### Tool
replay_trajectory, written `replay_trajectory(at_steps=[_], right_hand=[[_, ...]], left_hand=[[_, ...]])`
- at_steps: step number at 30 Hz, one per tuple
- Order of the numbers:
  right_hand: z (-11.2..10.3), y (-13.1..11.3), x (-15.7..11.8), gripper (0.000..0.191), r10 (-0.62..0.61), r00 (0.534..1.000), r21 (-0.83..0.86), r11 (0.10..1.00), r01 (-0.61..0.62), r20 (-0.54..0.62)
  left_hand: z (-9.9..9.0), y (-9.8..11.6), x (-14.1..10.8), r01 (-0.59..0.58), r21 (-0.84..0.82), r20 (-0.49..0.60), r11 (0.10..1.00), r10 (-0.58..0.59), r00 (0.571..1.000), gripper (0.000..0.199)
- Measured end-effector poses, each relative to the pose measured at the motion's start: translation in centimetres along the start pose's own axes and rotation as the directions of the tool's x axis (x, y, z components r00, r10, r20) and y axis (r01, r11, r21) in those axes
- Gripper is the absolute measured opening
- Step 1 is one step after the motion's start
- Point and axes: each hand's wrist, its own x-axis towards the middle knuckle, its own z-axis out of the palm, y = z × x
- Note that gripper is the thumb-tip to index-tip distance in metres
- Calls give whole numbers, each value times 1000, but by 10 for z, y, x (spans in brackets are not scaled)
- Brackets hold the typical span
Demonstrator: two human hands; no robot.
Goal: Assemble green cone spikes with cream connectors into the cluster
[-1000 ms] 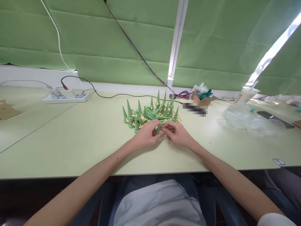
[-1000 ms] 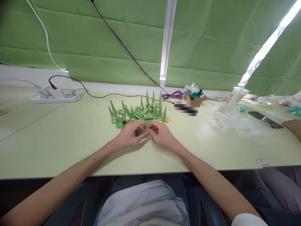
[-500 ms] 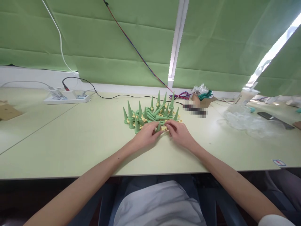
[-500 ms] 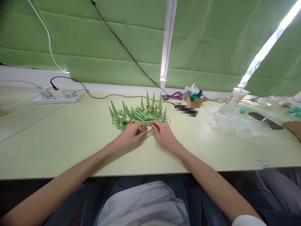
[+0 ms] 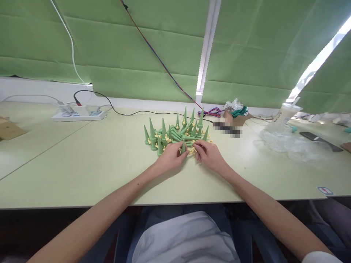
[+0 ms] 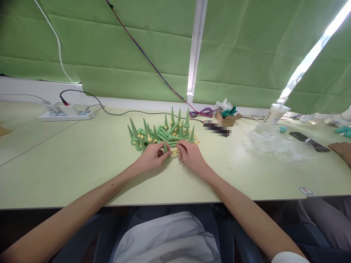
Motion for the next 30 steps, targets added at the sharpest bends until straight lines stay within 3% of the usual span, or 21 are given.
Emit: replay_trajectory(at_steps=[8, 30], right_hand=[[1, -2, 0, 8, 0, 1000, -56, 998, 0, 3], [-1, -2, 1, 20, -60, 998, -54, 997, 59, -34]], left_hand=[[-3, 7, -1, 24, -91, -44, 996, -28, 999, 21], [-6, 9, -1, 60, -253, -45, 966, -73, 996, 21]])
